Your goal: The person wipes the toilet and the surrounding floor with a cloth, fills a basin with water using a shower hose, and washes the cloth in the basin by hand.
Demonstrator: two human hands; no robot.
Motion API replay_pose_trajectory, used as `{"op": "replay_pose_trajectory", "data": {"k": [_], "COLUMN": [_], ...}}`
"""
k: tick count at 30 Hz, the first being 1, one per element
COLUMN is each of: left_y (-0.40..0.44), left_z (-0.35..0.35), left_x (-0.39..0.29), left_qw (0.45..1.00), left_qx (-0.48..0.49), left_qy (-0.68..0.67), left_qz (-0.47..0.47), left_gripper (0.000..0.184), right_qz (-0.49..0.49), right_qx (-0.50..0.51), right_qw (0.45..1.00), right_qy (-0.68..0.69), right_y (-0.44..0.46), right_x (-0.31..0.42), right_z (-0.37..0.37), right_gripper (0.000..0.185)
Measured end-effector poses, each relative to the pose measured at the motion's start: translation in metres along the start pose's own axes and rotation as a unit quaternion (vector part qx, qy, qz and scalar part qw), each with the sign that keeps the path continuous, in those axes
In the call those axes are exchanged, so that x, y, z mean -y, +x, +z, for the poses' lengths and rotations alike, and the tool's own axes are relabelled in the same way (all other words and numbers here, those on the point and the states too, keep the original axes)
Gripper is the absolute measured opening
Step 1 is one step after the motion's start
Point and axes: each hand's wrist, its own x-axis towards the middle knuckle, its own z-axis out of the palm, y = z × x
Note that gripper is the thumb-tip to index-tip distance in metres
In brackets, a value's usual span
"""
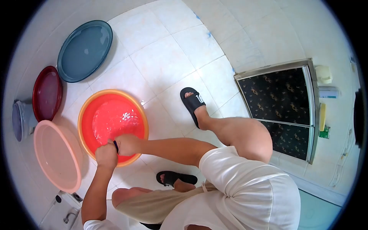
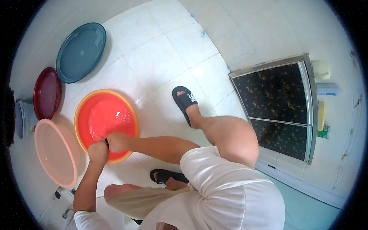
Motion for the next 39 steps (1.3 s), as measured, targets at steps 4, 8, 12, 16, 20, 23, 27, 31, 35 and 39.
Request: {"op": "replay_pose_trajectory", "data": {"k": [4,8,12,16,20,23,27,31,35,39], "left_y": [0.002,0.007,0.005,-0.008,-0.004,0.011,0.02,0.02,0.036,0.062], "left_z": [0.003,0.013,-0.004,-0.024,-0.035,-0.035,-0.06,-0.072,-0.063,-0.036], "left_x": [-0.001,0.004,0.003,0.012,0.013,0.01,-0.013,-0.042,-0.065,-0.078], "left_qw": [0.999,0.993,0.981,0.942,0.771,0.724,0.613,0.515,0.593,0.476], "left_qx": [-0.007,-0.012,-0.024,-0.039,0.039,-0.114,-0.213,-0.122,-0.081,-0.037], "left_qy": [-0.043,-0.102,-0.185,-0.313,-0.625,-0.671,-0.754,-0.844,-0.797,-0.876], "left_qz": [0.009,0.051,0.055,0.113,0.116,0.115,0.103,0.093,0.086,0.068], "left_gripper": [0.014,0.015,0.021,0.028,0.038,0.036,0.037,0.036,0.026,0.033], "right_qz": [0.004,-0.008,-0.037,-0.039,0.021,0.052,0.039,0.055,0.095,0.12], "right_qx": [-0.056,-0.071,-0.078,0.162,0.169,0.151,0.14,0.158,0.151,0.055], "right_qw": [0.996,0.993,0.992,0.986,0.985,0.987,0.986,0.974,0.97,0.969], "right_qy": [-0.067,-0.09,-0.091,-0.011,-0.031,-0.011,0.086,0.156,0.168,0.209], "right_y": [-0.006,-0.015,-0.017,-0.008,-0.018,-0.021,-0.018,-0.031,-0.056,-0.083], "right_x": [-0.009,-0.005,-0.005,-0.002,0.033,0.051,0.068,0.07,0.051,0.028], "right_z": [0.008,-0.003,-0.018,-0.068,-0.126,-0.165,-0.203,-0.224,-0.24,-0.256], "right_gripper": [0.015,0.016,0.026,0.045,0.047,0.046,0.034,0.038,0.035,0.04]}}
